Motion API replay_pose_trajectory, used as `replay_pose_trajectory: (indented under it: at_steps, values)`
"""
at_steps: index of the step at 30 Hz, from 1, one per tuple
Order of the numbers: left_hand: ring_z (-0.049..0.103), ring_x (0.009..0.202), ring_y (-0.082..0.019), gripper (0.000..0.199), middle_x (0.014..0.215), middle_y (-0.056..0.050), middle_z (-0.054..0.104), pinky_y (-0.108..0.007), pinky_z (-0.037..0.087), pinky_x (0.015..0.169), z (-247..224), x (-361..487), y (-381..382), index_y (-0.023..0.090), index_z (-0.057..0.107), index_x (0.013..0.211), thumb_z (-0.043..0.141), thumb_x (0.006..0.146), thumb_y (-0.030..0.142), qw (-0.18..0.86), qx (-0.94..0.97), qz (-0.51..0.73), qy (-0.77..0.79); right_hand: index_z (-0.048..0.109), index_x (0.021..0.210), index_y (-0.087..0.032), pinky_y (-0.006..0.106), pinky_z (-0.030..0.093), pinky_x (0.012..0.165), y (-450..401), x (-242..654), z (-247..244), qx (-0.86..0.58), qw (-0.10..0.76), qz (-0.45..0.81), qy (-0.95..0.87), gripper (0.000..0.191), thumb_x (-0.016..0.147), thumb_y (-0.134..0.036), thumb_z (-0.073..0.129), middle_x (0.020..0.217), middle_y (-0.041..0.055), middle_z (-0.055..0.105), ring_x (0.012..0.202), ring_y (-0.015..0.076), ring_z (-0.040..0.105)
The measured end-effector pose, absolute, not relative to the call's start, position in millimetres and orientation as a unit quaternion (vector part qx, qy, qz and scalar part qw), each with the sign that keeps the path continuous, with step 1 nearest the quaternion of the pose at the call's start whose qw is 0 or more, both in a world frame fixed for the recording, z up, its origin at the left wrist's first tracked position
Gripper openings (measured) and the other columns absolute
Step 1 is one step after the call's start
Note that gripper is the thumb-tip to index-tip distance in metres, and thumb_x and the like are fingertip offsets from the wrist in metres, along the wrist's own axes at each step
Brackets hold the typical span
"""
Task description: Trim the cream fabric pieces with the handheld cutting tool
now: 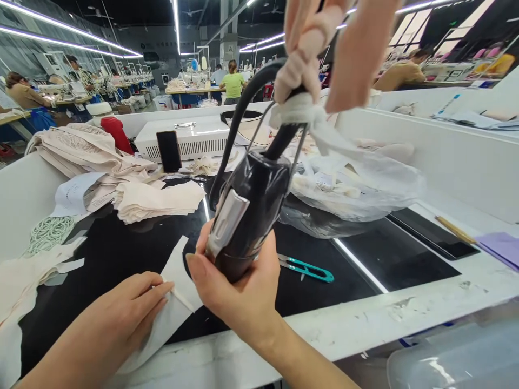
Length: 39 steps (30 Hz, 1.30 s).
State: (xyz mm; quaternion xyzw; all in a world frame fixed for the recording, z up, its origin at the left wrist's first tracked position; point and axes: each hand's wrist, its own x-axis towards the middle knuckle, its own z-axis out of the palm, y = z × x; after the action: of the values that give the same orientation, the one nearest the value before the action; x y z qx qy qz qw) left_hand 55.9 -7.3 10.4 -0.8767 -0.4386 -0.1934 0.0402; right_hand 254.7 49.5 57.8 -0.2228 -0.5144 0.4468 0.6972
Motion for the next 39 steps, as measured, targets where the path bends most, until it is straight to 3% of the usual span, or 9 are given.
replay_pose_trajectory:
  at_steps: [5,12,19,30,36,39]
  values:
    - [0.065,0.083,-0.019,0.027,0.096,-0.006,0.067,-0.031,0.06,0.076,10.0,68.8,-3.8,0.016,0.062,0.11,0.043,0.098,0.001,0.011,-0.909,-0.173,-0.379,0.055,0.096,-0.027,0.028,0.055,0.05,48.3,253.2,54.9,-0.231,0.703,0.446,-0.504,0.04,0.08,-0.044,0.087,0.074,-0.0045,0.066,0.055,0.0132,0.061]
    - [0.069,0.1,-0.019,0.034,0.103,-0.008,0.071,-0.032,0.06,0.091,2.4,85.2,6.5,0.017,0.06,0.125,0.036,0.105,0.004,0.006,-0.942,-0.173,-0.287,0.054,0.098,-0.027,0.027,0.056,0.047,44.4,250.6,51.0,-0.222,0.702,0.44,-0.515,0.035,0.085,-0.041,0.083,0.075,-0.0034,0.066,0.055,0.014,0.062]
    - [0.071,0.102,-0.02,0.028,0.104,-0.008,0.071,-0.032,0.061,0.095,-2.0,80.5,10.3,0.012,0.062,0.119,0.039,0.105,0.003,-0.004,-0.94,-0.164,-0.299,0.055,0.102,-0.027,0.026,0.058,0.047,41.9,249.9,49.7,-0.214,0.699,0.451,-0.512,0.033,0.086,-0.038,0.082,0.077,-0.003,0.065,0.058,0.0145,0.065]
    - [0.067,0.117,-0.022,0.033,0.116,-0.011,0.07,-0.036,0.059,0.105,-5.3,67.3,7.9,0.011,0.059,0.133,0.058,0.1,0.006,-0.063,-0.931,-0.163,-0.322,0.052,0.099,-0.028,0.026,0.057,0.044,42.6,248.9,49.6,-0.22,0.699,0.439,-0.52,0.036,0.086,-0.041,0.082,0.077,-0.0038,0.063,0.056,0.0148,0.063]
    - [0.065,0.122,-0.023,0.032,0.119,-0.011,0.069,-0.038,0.055,0.11,-6.8,64.2,5.8,0.012,0.059,0.132,0.057,0.1,0.006,-0.076,-0.93,-0.159,-0.324,0.055,0.106,-0.028,0.026,0.055,0.043,42.0,245.8,50.9,-0.223,0.704,0.442,-0.51,0.043,0.082,-0.043,0.086,0.075,-0.004,0.063,0.054,0.0138,0.062]
    - [0.064,0.122,-0.024,0.032,0.124,-0.012,0.067,-0.039,0.055,0.109,-7.3,61.7,4.5,0.013,0.059,0.132,0.054,0.101,0.006,-0.081,-0.925,-0.166,-0.332,0.057,0.101,-0.028,0.027,0.055,0.045,42.3,244.2,50.9,-0.221,0.702,0.439,-0.515,0.037,0.083,-0.043,0.086,0.074,-0.0031,0.063,0.054,0.0145,0.061]
